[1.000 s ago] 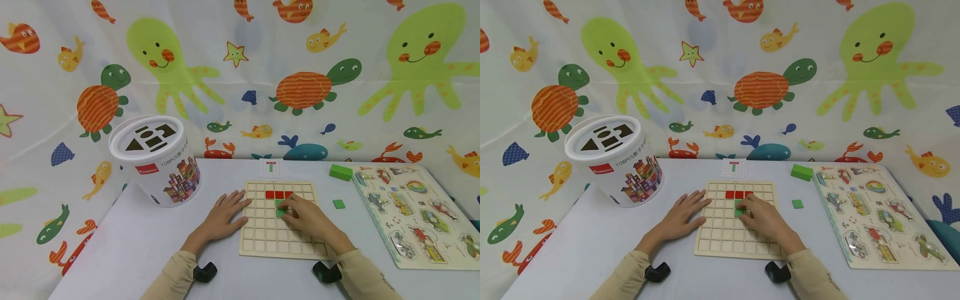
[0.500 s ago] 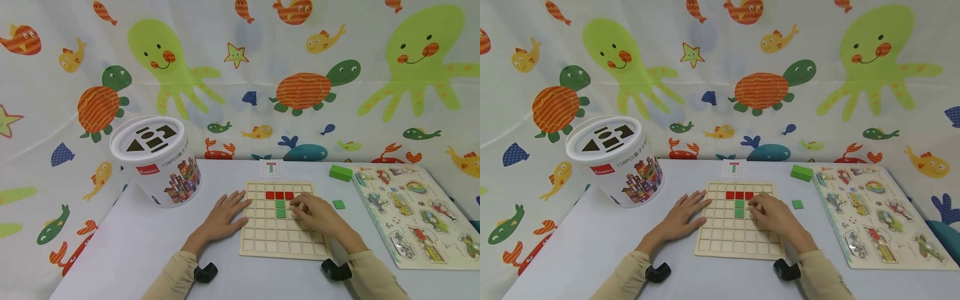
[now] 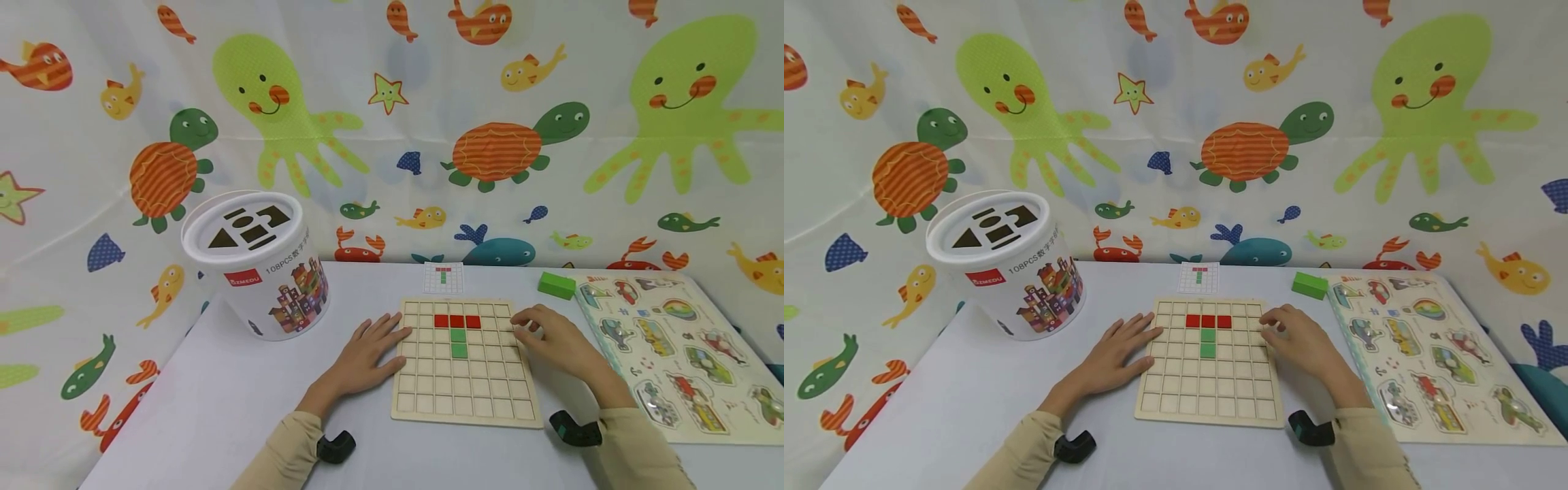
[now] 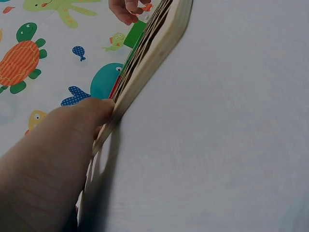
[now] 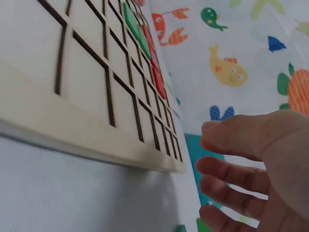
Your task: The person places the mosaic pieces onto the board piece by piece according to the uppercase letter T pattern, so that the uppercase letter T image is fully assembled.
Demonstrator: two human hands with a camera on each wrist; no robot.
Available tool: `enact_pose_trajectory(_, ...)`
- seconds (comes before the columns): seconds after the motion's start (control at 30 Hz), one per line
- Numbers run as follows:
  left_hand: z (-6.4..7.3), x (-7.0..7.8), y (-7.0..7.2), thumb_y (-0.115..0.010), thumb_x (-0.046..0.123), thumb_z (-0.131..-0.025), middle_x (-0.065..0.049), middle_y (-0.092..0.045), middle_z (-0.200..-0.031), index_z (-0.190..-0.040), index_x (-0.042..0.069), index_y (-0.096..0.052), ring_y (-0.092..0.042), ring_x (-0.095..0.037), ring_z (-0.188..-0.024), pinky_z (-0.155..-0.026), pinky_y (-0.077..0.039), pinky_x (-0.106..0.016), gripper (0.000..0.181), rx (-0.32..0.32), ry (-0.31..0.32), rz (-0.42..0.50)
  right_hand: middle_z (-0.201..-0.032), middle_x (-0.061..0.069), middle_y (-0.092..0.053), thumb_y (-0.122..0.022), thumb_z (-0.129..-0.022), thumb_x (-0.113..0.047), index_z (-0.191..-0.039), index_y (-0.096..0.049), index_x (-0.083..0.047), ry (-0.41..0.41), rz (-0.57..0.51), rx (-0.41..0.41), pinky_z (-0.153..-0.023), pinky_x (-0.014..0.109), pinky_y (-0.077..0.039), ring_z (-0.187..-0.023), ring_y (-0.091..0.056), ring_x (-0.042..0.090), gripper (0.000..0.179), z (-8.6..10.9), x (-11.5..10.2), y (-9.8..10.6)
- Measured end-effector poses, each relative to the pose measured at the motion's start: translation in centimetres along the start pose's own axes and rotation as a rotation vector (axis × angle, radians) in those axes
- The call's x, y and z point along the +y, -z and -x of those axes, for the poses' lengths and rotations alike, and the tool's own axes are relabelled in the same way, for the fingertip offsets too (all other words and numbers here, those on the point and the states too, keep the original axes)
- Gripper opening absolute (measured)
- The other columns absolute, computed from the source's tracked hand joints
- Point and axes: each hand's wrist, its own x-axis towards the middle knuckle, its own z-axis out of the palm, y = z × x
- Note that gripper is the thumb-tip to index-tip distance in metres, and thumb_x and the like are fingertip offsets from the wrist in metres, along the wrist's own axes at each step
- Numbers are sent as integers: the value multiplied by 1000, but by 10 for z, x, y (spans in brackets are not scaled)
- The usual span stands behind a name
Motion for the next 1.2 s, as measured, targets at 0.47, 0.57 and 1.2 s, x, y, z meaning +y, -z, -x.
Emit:
enact_pose_trajectory(0.47, 0, 0, 0, -43, 51, -96, 0, -22, -158, -147, 28, -35, -18, -24, -147, -118, -14, -51, 56, -12, 7, 1, -117, 18, -57, -67, -86, -15, -116, -60, -3, -110, 28, -22, -80, 46, -49, -102, -55, 33, 33, 5, 25, 14)
enact_pose_trajectory(0.57, 0, 1, 0, -43, 51, -96, -1, -23, -158, -147, 29, -35, -19, -25, -147, -118, -14, -52, 56, -10, 6, 1, -117, 19, -56, -68, -85, -16, -116, -60, -3, -130, 33, -29, -80, 48, -49, -102, -55, 34, 34, 6, 27, 15)
enact_pose_trajectory(1.2, 1, 2, 2, -44, 50, -96, 0, -23, -158, -147, 28, -35, -19, -24, -147, -118, -13, -52, 56, -10, 10, 7, -108, 16, -58, -70, -83, -15, -113, -61, -2, -181, 57, -87, -78, 46, -50, -97, -55, 31, 34, 10, 36, 16)
